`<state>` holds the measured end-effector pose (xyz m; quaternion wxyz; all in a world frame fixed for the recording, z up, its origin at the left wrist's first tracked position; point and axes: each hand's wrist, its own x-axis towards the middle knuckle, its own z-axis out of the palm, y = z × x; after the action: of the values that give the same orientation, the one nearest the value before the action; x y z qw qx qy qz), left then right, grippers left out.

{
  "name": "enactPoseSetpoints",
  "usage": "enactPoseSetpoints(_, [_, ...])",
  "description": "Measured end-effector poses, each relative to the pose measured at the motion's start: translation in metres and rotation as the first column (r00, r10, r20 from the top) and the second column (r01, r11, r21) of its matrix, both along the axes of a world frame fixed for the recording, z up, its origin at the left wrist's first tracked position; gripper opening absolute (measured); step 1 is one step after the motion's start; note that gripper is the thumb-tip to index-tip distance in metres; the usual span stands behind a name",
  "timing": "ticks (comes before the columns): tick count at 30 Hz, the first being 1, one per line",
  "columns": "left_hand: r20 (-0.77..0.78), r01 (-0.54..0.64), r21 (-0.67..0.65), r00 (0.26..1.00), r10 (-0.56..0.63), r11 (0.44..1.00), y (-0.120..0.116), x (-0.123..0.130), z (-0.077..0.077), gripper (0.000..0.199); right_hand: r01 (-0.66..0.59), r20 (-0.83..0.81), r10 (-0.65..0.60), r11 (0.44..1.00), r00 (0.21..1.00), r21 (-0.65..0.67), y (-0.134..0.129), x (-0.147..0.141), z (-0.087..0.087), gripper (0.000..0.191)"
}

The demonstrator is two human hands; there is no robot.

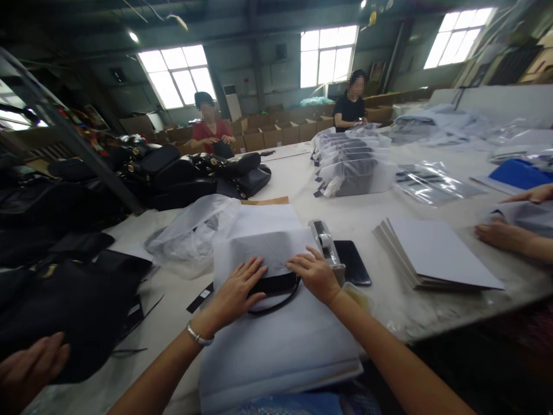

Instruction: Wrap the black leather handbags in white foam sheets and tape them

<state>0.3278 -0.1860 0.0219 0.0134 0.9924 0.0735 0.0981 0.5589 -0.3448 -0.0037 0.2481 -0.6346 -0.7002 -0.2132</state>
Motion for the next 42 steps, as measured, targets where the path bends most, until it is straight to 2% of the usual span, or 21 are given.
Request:
enactPoseSetpoints(3, [0.029,-0.025,0.027,0.999,0.025,0.999,-0.009,-0.006,-0.020,0.064,0.008,-0.081,-0.010,1.000,0.997,-0.019,-0.020,-0.012,0.002,0.028])
enactPoseSetpoints(6, [0.036,-0.027,0.039,0.999,0.026,0.999,-0.015,-0.014,-0.027,0.063,-0.070,-0.242,0.044,0.993,0.969,-0.098,-0.048,-0.031,0.005,0.024])
enactPoseSetpoints(8, [0.029,-0.029,0.032,0.999,0.028,0.999,-0.018,-0.016,-0.027,0.061,-0.204,-0.391,0.106,0.955,0.914,-0.217,-0.065,-0.044,0.006,0.024])
enactPoseSetpoints(11, [0.028,-0.035,0.012,0.999,0.034,0.999,-0.019,-0.015,-0.027,0.060,-0.354,-0.531,0.112,0.855,0.840,-0.380,-0.081,-0.058,0.005,0.035])
enactPoseSetpoints(14, [0.037,-0.038,-0.007,0.999,0.038,0.999,-0.020,-0.014,-0.028,0.060,-0.368,-0.521,0.092,0.810,0.848,-0.456,-0.083,-0.065,-0.001,0.033])
enactPoseSetpoints(20, [0.040,-0.024,-0.052,0.999,0.026,0.998,-0.020,-0.015,-0.026,0.060,-0.371,-0.531,0.044,0.764,0.846,-0.528,-0.074,-0.066,-0.004,0.005])
enactPoseSetpoints(23, [0.037,-0.025,-0.076,0.999,0.028,0.997,-0.019,-0.014,-0.023,0.058,-0.401,-0.557,0.034,0.731,0.830,-0.552,-0.071,-0.064,0.000,0.010])
enactPoseSetpoints(27, [0.053,-0.022,-0.117,0.998,0.028,0.993,-0.017,-0.014,-0.019,0.054,-0.372,-0.495,0.022,0.690,0.869,-0.622,-0.067,-0.063,0.005,0.010])
enactPoseSetpoints(29, [0.056,-0.019,-0.131,0.998,0.026,0.991,-0.016,-0.014,-0.017,0.053,-0.361,-0.465,0.037,0.685,0.885,-0.632,-0.066,-0.066,0.006,0.008])
enactPoseSetpoints(33, [0.051,-0.021,-0.135,0.998,0.028,0.991,-0.016,-0.014,-0.017,0.052,-0.362,-0.441,0.085,0.717,0.893,-0.596,-0.067,-0.077,-0.001,0.029])
enactPoseSetpoints(37, [0.055,-0.020,-0.139,0.998,0.028,0.990,-0.017,-0.015,-0.018,0.053,-0.329,-0.435,0.058,0.744,0.899,-0.582,-0.067,-0.084,-0.009,0.015])
enactPoseSetpoints(42, [0.055,-0.014,-0.152,0.998,0.022,0.988,-0.016,-0.015,-0.016,0.053,-0.351,-0.467,0.043,0.722,0.883,-0.597,-0.063,-0.082,-0.006,0.010])
